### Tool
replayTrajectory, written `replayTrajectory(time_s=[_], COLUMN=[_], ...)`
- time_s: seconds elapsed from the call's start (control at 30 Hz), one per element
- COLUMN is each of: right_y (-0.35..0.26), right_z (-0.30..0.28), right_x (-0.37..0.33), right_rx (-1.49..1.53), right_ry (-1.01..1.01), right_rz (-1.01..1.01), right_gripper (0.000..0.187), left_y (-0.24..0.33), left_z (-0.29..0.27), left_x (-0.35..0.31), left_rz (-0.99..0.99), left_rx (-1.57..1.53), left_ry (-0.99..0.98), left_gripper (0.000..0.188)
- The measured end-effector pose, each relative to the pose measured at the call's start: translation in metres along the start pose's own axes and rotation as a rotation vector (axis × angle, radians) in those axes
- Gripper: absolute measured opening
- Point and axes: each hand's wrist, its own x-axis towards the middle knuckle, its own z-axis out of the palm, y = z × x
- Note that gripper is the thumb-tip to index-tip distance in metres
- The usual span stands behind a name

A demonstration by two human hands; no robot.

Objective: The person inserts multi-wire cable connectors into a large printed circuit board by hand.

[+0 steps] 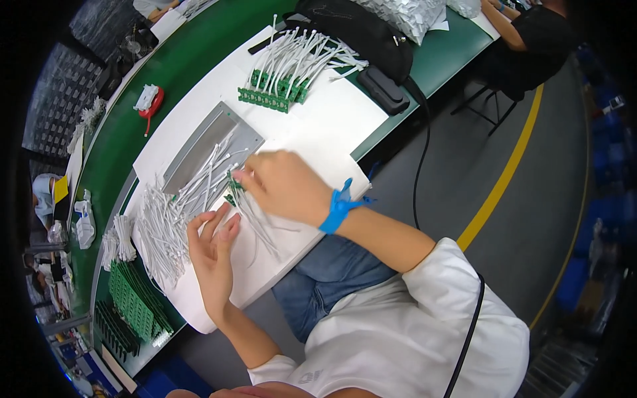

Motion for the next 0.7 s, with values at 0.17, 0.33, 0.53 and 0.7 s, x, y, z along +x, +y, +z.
replayTrajectory(time_s=[0.17, 0.33, 0.53, 0.7], right_y=[0.043, 0.065, 0.062, 0.007], right_z=[-0.030, -0.028, -0.027, -0.029], right_x=[0.041, 0.050, 0.047, 0.010], right_rx=[-0.352, -0.602, -0.294, 0.169], right_ry=[0.350, 0.319, 0.413, 0.509], right_rz=[-0.027, -0.024, 0.025, 0.023], right_gripper=[0.025, 0.027, 0.021, 0.015], left_y=[-0.001, 0.007, 0.013, 0.019], left_z=[-0.004, -0.003, 0.010, 0.025], left_x=[-0.016, -0.014, 0.004, 0.028], left_rz=[0.118, 0.191, 0.161, 0.268], left_rx=[0.270, 0.275, 0.059, -0.037], left_ry=[0.091, 0.041, -0.095, -0.152], left_gripper=[0.045, 0.041, 0.042, 0.058])
